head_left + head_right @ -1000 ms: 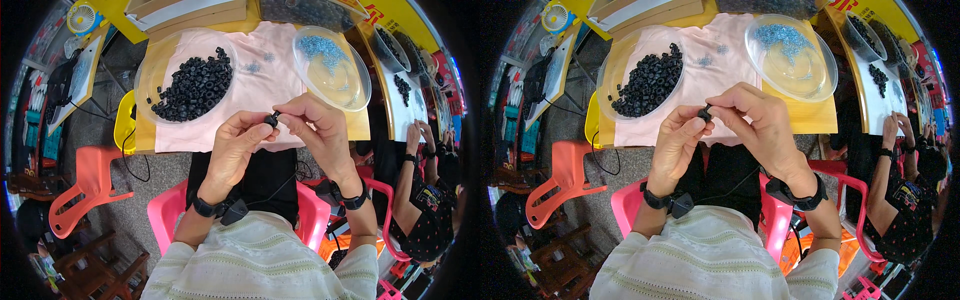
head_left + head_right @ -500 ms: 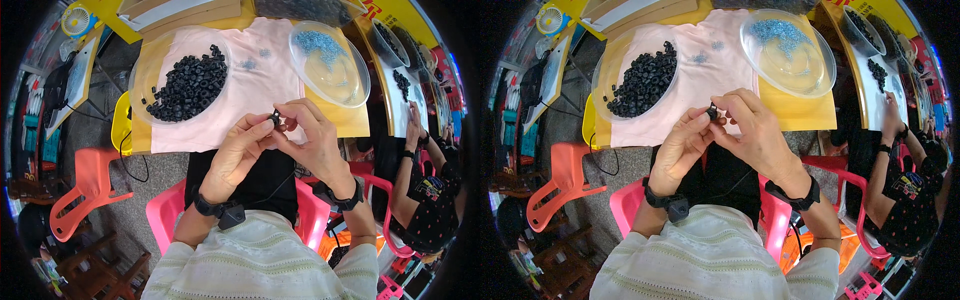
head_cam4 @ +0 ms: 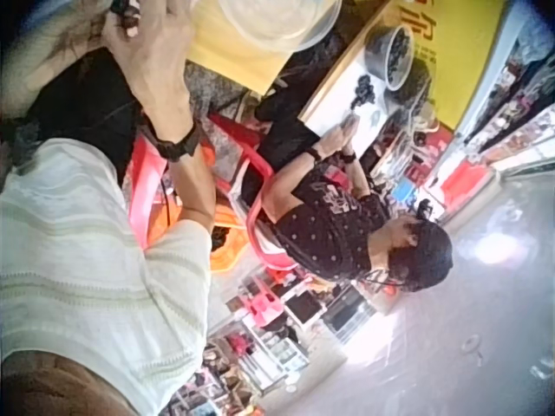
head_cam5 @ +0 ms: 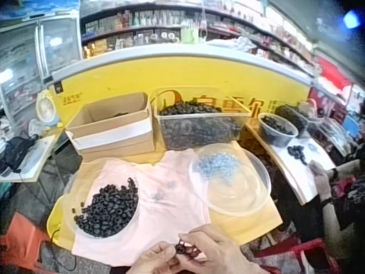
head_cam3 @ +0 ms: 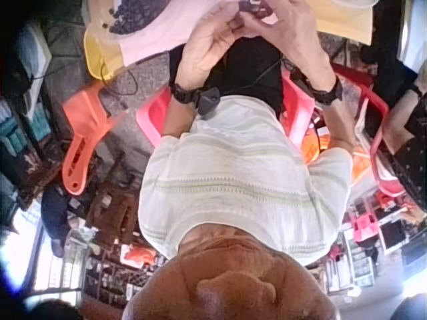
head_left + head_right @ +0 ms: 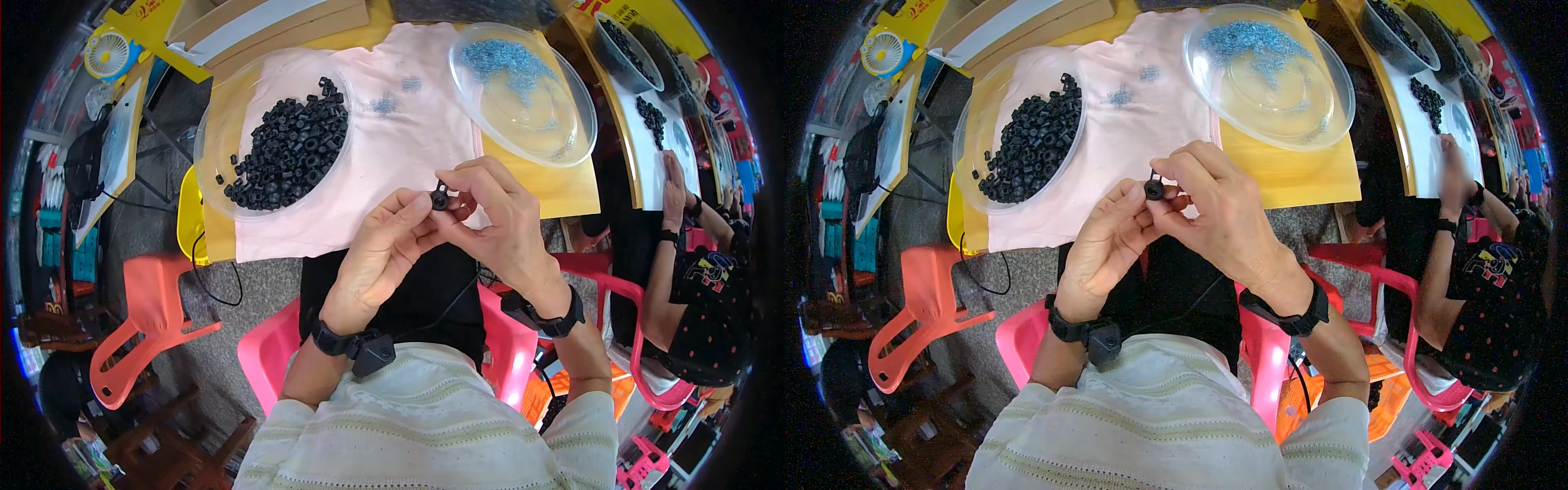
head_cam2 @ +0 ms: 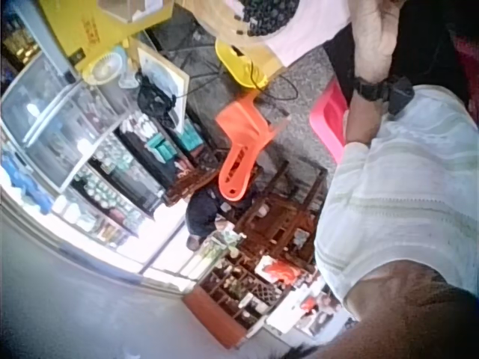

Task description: Manually press small black plastic parts together to assemble a component.

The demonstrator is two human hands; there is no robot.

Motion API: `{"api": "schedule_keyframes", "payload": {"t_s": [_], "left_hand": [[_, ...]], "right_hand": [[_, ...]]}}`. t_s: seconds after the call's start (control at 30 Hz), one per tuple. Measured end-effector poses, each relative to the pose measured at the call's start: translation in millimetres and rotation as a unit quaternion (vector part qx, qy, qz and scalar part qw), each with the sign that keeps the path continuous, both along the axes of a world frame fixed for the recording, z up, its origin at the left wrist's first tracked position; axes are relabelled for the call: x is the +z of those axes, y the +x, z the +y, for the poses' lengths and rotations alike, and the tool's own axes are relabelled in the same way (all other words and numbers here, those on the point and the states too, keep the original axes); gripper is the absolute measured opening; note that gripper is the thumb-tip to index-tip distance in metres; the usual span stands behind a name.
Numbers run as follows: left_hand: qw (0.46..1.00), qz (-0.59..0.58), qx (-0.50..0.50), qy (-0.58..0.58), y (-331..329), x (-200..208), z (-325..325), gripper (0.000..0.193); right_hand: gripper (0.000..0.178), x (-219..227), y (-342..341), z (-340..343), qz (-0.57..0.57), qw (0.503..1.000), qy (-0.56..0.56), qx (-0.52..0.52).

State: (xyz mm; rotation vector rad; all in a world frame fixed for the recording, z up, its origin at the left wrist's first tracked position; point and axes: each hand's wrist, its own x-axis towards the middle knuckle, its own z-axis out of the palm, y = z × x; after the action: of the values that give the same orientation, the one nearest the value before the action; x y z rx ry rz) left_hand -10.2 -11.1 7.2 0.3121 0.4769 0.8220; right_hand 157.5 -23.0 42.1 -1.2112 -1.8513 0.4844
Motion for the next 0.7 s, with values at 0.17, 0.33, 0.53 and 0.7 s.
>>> {"api": "schedule_keyframes", "payload": {"t_s": [0.17,0.33,0.53,0.7], "left_hand": [[0.999,0.000,0.010,0.033,3,-16,-1,0.013],[0.998,0.005,0.020,0.051,1,-24,-2,0.011],[0.994,0.056,0.074,0.063,11,-5,0,0.014],[0.970,0.152,0.126,0.145,-3,9,5,0.025]], "right_hand": [[0.035,-6,2,-1,0.005,1.000,0.009,0.006],[0.030,-19,0,-6,-0.010,0.999,0.043,-0.016],[0.023,-9,1,4,0.014,0.999,-0.010,-0.028],[0.024,24,6,32,-0.036,0.998,0.028,-0.033]]}}
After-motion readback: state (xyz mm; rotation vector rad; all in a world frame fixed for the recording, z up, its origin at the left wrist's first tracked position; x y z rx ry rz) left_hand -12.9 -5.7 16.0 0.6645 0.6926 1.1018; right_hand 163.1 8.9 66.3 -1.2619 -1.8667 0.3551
